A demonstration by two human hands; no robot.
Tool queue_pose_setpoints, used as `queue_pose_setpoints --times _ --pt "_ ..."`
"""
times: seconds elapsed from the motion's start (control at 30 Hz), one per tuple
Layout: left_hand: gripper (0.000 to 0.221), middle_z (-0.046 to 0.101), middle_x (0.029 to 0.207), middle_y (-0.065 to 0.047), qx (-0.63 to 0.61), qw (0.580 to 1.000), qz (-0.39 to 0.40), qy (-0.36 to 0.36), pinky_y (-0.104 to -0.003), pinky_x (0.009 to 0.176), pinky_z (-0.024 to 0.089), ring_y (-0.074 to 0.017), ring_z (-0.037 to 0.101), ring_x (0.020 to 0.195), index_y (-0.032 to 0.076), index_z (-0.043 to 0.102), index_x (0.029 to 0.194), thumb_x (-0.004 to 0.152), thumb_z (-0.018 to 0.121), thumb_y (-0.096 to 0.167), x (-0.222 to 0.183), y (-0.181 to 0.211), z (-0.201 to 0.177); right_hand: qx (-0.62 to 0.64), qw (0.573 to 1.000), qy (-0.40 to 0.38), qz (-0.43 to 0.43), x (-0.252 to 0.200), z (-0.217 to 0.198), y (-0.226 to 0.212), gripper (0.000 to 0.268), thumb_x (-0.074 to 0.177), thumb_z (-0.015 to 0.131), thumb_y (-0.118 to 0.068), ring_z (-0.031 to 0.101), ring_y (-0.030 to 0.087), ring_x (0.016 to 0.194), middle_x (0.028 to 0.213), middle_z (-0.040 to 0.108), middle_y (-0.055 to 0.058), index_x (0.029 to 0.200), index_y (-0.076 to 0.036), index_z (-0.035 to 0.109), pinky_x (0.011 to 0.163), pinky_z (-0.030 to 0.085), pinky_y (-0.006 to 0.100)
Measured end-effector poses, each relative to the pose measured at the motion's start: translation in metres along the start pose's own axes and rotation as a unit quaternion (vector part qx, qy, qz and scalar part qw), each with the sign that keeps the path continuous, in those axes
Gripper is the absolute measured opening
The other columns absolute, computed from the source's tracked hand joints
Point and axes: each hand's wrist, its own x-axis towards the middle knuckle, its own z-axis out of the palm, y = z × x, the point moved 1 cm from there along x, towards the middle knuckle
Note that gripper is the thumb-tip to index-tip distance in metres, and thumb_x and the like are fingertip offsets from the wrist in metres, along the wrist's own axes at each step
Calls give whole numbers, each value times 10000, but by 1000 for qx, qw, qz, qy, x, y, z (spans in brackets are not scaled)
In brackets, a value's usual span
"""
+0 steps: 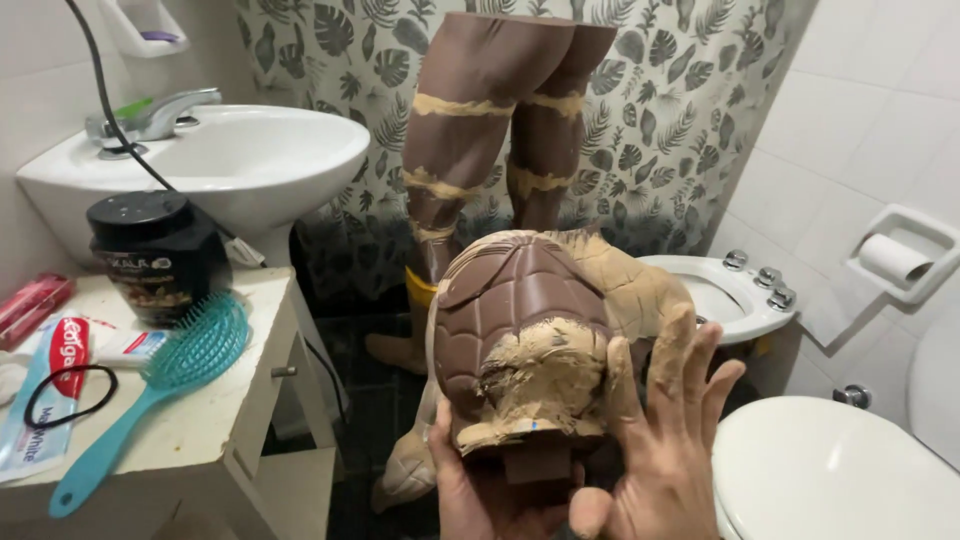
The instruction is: Applying and smoothing filler paste onto a large mannequin sculpture in a bathroom.
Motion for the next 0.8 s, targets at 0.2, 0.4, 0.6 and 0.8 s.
queue_pose_setpoints --times 0.2,0.4,0.6,0.8 --pt "1039 720 1041 -207 -19 999 24 25 -490 639 638 -363 728 794 92 594 1351 743 398 911 4 18 -10 -17 999 17 -35 -15 -9 23 886 927 165 -805 17 428 1614 1729 112 242 1484 -207 506 1266 -42 644" --pt "980 694 1157 -185 22 998 62 -3 -531 797 623 -353 707 947 85 554 1413 818 452 857 3 56 -25 221 973 -57 11 -108 49 110 527 982 600 -358 445 398 1483 1613 413 186 1425 -73 581 1237 335 445" --pt "1004 593 1422 -146 194 974 110 30 -540 876 624 -331 658 1193 139 448 1521 804 519 838 -19 72 -34 205 866 -452 55 -283 116 150 479 874 727 -163 489 372 1386 1541 435 188 1345 -120 648 1076 443 482" --pt "1132 550 1486 -157 330 935 125 29 -548 904 645 -335 624 1303 117 373 1551 764 596 899 -34 77 -53 166 788 -580 -122 -430 129 141 514 946 707 -463 186 427 1513 1630 248 206 1347 -181 551 1179 98 664"
